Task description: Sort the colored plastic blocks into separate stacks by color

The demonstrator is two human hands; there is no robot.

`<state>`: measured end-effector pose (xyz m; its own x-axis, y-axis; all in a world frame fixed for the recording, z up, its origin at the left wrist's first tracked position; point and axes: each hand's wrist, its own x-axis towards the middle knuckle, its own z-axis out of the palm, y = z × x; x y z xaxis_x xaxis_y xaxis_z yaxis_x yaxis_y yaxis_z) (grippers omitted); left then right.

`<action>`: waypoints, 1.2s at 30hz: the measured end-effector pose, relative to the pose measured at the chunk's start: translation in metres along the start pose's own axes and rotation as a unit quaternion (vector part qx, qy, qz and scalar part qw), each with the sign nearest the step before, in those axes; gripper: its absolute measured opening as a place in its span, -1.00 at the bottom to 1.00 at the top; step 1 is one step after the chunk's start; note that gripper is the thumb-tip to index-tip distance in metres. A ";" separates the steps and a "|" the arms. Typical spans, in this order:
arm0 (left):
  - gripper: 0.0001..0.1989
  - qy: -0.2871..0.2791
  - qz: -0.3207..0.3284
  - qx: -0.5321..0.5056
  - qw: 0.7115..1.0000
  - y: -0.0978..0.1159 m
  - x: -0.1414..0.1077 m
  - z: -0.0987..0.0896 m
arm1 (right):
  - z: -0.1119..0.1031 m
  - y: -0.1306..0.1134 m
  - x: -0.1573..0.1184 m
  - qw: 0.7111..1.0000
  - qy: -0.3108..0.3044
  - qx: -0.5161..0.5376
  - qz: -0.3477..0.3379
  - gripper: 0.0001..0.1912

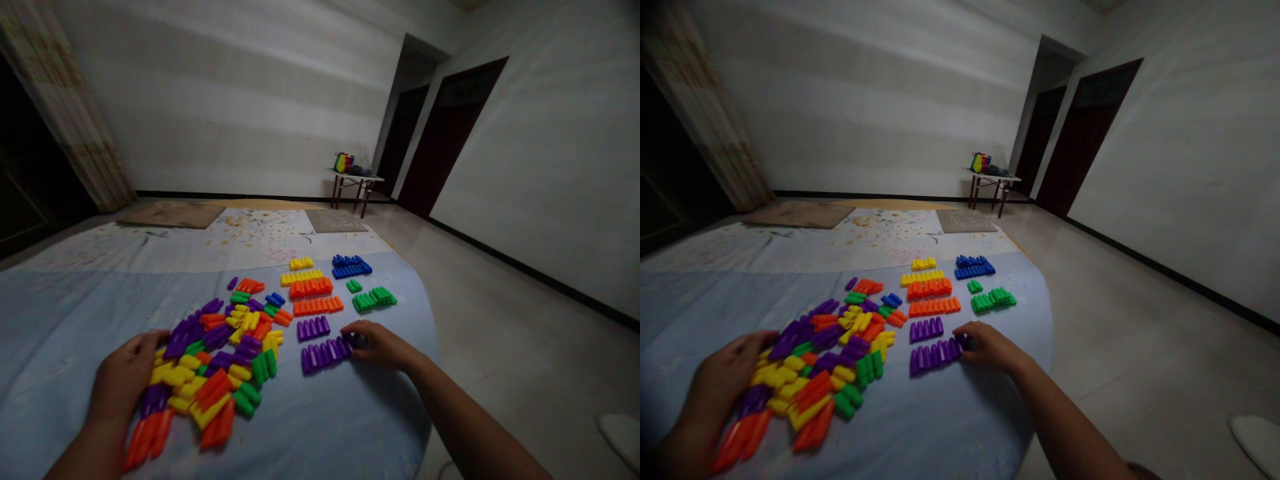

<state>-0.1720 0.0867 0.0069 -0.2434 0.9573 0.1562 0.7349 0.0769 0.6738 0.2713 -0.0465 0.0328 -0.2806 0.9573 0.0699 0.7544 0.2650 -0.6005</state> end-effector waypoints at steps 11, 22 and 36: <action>-0.61 -0.008 -0.015 -0.070 0.997 0.001 -0.004 0.001 | 0.010 -0.064 0.049 0.997 0.067 -0.005 -0.044 -0.67; -0.63 -0.002 -0.007 -0.102 0.995 -0.006 -0.003 0.004 | 0.079 -0.142 0.118 0.978 -0.029 -0.178 -0.108 -0.69; -0.62 -0.002 0.001 -0.130 0.991 -0.003 -0.005 0.004 | 0.081 -0.138 0.094 0.978 -0.057 -0.052 -0.196 -0.78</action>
<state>-0.1700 0.0827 0.0009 -0.2393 0.9586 0.1542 0.5464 0.0017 0.8375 0.0922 -0.0025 0.0577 -0.6199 0.7627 0.1846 0.6305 0.6241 -0.4614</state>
